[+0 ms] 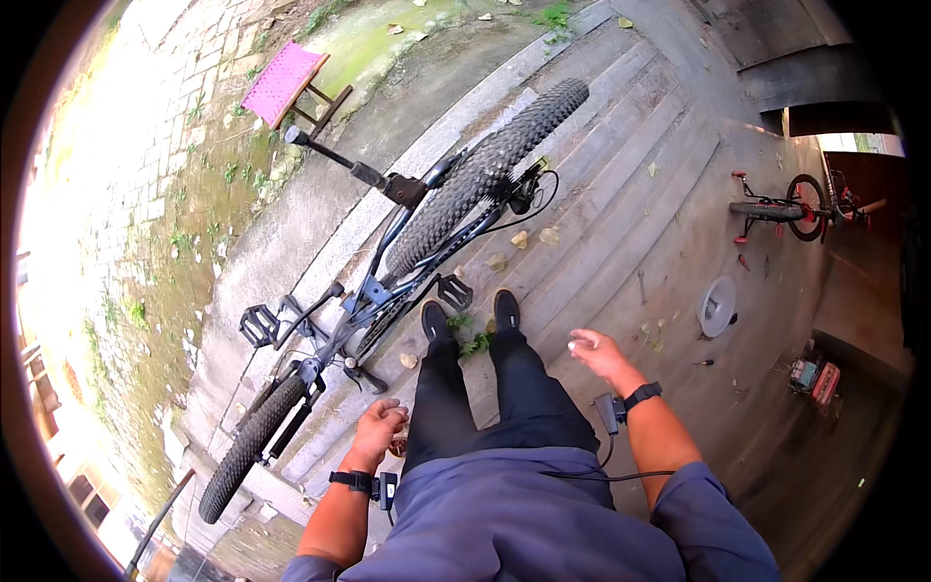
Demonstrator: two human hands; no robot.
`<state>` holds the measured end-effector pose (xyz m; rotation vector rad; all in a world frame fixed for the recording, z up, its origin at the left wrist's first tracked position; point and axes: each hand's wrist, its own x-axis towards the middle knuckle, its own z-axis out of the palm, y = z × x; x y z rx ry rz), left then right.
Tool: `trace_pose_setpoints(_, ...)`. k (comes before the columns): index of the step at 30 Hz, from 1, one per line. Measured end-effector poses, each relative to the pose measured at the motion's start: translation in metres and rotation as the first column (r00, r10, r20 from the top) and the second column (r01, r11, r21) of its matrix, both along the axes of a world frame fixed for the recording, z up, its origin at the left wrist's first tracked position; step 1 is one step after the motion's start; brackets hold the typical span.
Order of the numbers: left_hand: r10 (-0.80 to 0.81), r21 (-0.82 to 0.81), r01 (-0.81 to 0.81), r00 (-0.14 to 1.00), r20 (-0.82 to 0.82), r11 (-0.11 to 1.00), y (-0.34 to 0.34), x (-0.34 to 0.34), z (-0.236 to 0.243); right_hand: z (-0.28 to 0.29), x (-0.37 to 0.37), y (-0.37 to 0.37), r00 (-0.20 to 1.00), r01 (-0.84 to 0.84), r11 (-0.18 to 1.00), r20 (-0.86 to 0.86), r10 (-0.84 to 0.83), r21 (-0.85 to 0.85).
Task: The person positions a small pink stool under the rear wheel of a bicycle, then uses a wrench to adjust the rear derailleur and chain. The person walks to a nearby basin to retrieve the wrench and returns to continue adjustments.
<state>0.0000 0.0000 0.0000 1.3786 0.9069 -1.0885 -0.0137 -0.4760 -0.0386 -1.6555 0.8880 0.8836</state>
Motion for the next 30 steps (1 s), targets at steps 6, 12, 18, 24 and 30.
trace_pose_setpoints(6, -0.103, 0.017, 0.103, 0.994, 0.017, 0.995, -0.065, 0.008, 0.022, 0.019, -0.016, -0.068, 0.988, 0.155, 0.986, -0.015, -0.154, 0.058)
trace_pose_setpoints(12, -0.168, 0.079, 0.163, 0.983, 0.074, 0.983, -0.164, 0.028, 0.025, 0.033, -0.012, -0.178, 0.973, 0.231, 0.971, -0.003, -0.231, 0.063)
trace_pose_setpoints(18, -0.150, 0.103, 0.133, 0.972, 0.183, 0.986, -0.278, 0.073, 0.042, 0.045, -0.020, -0.322, 0.947, 0.320, 0.948, 0.026, -0.319, -0.007)
trace_pose_setpoints(24, -0.035, 0.110, -0.009, 0.921, 0.387, 0.994, -0.364, 0.149, 0.055, 0.054, 0.105, -0.359, 0.914, 0.080, 0.997, 0.401, -0.066, -0.018)
trace_pose_setpoints(30, 0.291, -0.002, -0.324, 0.849, 0.440, 0.946, -0.414, 0.203, 0.039, 0.131, 0.319, -0.262, 0.515, -0.399, 0.867, 0.709, 0.482, -0.299)
